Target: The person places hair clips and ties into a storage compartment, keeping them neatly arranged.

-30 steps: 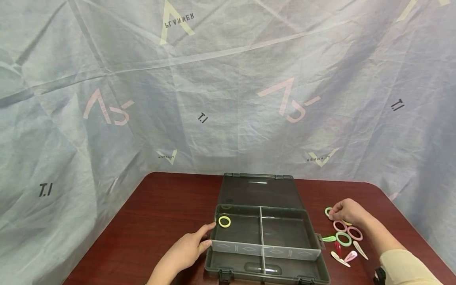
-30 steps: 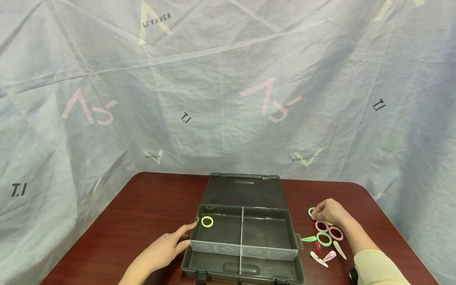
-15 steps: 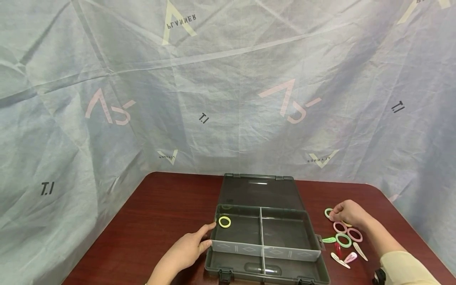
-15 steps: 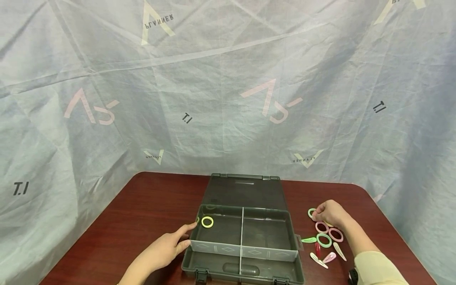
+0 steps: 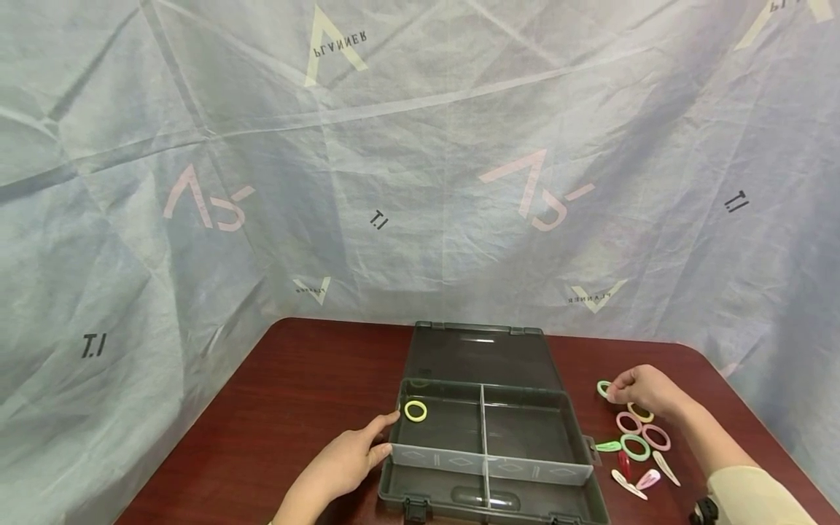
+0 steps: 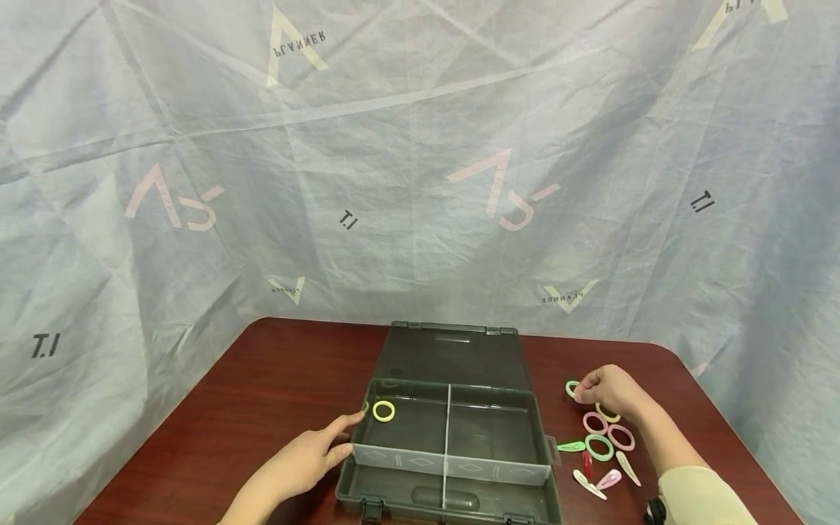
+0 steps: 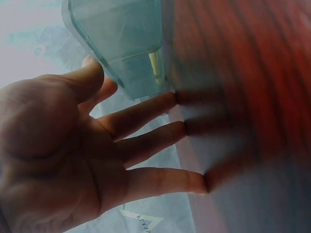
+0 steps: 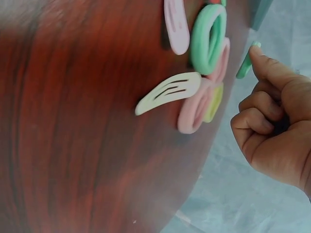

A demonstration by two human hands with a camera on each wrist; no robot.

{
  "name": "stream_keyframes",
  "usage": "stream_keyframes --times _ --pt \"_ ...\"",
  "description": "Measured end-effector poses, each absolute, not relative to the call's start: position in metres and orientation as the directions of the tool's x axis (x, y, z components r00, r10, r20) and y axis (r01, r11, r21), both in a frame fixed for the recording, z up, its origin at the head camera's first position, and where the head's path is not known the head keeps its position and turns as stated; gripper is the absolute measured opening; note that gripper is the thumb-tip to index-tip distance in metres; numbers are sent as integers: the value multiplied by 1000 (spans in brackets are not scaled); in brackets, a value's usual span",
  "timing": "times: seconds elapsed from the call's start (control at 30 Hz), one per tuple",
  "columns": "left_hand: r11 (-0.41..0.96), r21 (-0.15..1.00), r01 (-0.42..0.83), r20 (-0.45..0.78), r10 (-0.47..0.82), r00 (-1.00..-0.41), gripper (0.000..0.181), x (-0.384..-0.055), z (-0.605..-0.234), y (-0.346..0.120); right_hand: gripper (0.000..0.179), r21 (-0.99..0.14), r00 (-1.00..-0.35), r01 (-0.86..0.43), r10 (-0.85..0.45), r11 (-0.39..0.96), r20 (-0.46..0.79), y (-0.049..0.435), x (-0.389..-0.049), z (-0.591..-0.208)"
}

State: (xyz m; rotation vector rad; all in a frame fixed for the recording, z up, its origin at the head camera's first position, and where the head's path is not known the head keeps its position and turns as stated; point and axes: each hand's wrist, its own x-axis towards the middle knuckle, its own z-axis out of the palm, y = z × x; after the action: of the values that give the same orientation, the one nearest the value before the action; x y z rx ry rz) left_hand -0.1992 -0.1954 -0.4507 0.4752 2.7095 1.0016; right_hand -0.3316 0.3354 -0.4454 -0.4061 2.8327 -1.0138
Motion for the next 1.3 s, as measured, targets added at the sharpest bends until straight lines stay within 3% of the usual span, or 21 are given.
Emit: stream_keyframes --times 0.7,1.3 --pt "711 669 216 -95 370 -924 56 -200 -451 -197 10 -601 -932 -309 -362 737 35 290 -332 -404" --pt "714 666 215 -96 368 -925 56 -202 -454 -198 10 -658 -894 -361 -446 660 43 247 -340 -389"
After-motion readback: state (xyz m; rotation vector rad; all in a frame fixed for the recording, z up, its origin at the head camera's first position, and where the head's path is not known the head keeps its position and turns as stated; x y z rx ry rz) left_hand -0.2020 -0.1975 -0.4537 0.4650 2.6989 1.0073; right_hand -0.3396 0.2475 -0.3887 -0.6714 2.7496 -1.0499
